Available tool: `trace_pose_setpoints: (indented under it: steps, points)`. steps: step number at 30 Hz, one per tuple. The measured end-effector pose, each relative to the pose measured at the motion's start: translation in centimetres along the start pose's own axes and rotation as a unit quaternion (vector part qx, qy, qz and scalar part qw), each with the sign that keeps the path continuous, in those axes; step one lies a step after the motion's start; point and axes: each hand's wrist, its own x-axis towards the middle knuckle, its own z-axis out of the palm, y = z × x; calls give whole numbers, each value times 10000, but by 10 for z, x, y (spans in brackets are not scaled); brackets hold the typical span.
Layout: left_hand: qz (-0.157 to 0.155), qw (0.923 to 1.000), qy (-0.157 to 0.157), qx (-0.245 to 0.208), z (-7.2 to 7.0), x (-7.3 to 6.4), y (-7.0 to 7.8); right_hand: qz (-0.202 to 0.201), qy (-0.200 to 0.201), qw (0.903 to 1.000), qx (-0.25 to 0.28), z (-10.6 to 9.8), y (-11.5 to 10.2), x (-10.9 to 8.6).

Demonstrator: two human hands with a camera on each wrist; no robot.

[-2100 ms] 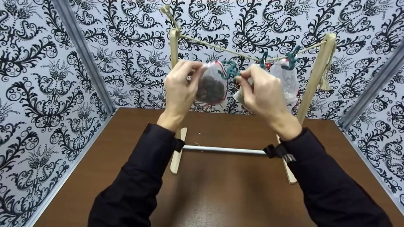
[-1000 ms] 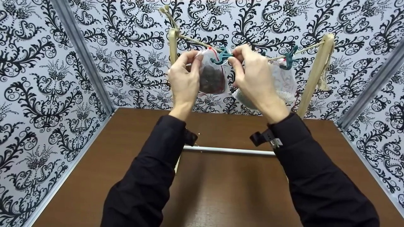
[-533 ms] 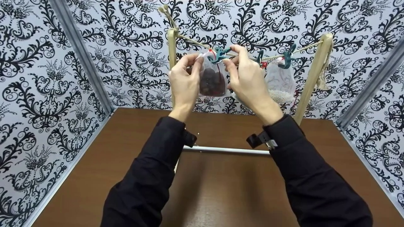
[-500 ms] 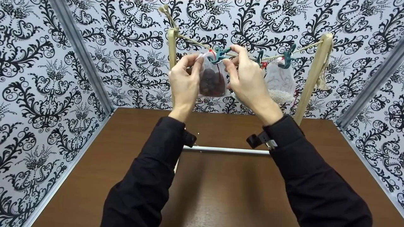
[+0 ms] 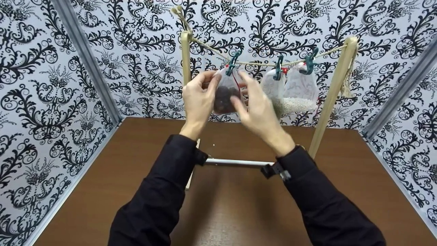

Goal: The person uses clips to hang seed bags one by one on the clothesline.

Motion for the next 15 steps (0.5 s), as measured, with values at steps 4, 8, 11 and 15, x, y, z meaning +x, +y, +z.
trace_pose_setpoints:
  steps: [4,8,11,15]
  points:
    - [205,9997,-40,160,-1,-5,-3,-134,36,9998,-117,12,6,-18]
    - [336,9992,-170,149,-2,-12,-8,-189,-15,9998,-77,22,12,-34]
    - [432,9987,-269,81,-4,-20,-15,-285,-54,9996,-12,27,14,-45]
    - [508,9976,-419,211,-8,-33,-28,-387,-29,9992,64,31,15,-59]
